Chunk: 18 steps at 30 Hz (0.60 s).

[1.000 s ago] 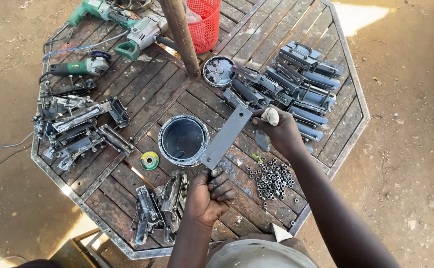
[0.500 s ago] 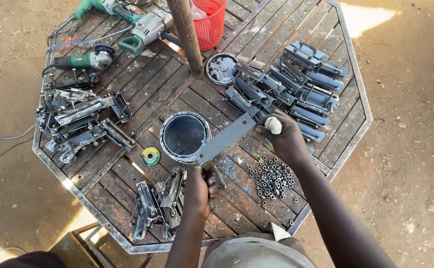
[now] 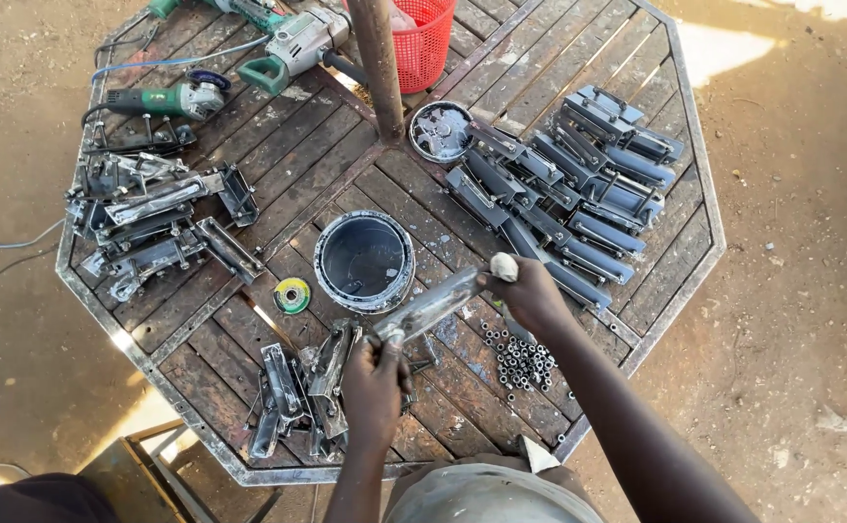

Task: Applying a dark protective sealant or coating to metal parts using a brush and a rag.

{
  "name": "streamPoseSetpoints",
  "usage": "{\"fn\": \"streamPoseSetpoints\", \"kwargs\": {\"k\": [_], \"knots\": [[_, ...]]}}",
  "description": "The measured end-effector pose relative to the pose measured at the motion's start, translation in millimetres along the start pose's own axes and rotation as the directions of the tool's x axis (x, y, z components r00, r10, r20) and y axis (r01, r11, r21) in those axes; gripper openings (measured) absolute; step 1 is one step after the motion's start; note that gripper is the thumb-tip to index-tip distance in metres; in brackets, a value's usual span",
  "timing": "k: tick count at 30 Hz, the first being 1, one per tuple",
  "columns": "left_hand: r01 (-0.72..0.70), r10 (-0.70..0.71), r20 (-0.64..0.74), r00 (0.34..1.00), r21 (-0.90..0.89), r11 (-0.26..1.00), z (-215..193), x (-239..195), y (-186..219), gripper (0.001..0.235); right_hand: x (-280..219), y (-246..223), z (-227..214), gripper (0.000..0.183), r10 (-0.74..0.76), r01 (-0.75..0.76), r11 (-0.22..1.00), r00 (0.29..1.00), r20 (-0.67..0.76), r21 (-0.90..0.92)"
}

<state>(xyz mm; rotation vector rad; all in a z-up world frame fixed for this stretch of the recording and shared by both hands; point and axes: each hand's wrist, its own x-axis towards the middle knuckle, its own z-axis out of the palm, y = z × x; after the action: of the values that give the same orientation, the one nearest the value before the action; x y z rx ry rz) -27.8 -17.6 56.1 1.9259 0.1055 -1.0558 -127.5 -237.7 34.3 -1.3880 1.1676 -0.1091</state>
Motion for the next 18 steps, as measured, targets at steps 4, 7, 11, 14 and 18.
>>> {"fn": "streamPoseSetpoints", "kwargs": {"k": [4, 7, 11, 14, 18], "knots": [[0.017, -0.025, -0.026, 0.999, -0.27, 0.963, -25, 20, -31, 0.013, 0, -42, 7, 0.026, -0.038, 0.05, 0.962, 0.998, 0.051, -0.267], [0.013, -0.053, -0.073, 0.996, -0.462, 0.887, -47, 29, -50, 0.019, -8, -88, 13, 0.036, -0.05, 0.055, 0.917, 0.998, 0.022, -0.396], [-0.024, -0.079, -0.168, 0.983, -0.538, 0.843, -72, 39, -60, 0.01, 12, -106, 43, 0.029, -0.293, 0.322, 0.844, 0.947, 0.135, -0.43], [-0.059, -0.083, -0.233, 0.969, -0.546, 0.836, -83, 47, -57, 0.01, 49, -96, 82, 0.031, -0.347, 0.427, 0.737, 0.904, 0.248, -0.524], [-0.098, -0.057, -0.258, 0.965, -0.55, 0.829, -90, 58, -56, 0.011, 88, -80, 132, 0.031, -0.296, 0.516, 0.439, 0.856, 0.424, -0.735]]}}
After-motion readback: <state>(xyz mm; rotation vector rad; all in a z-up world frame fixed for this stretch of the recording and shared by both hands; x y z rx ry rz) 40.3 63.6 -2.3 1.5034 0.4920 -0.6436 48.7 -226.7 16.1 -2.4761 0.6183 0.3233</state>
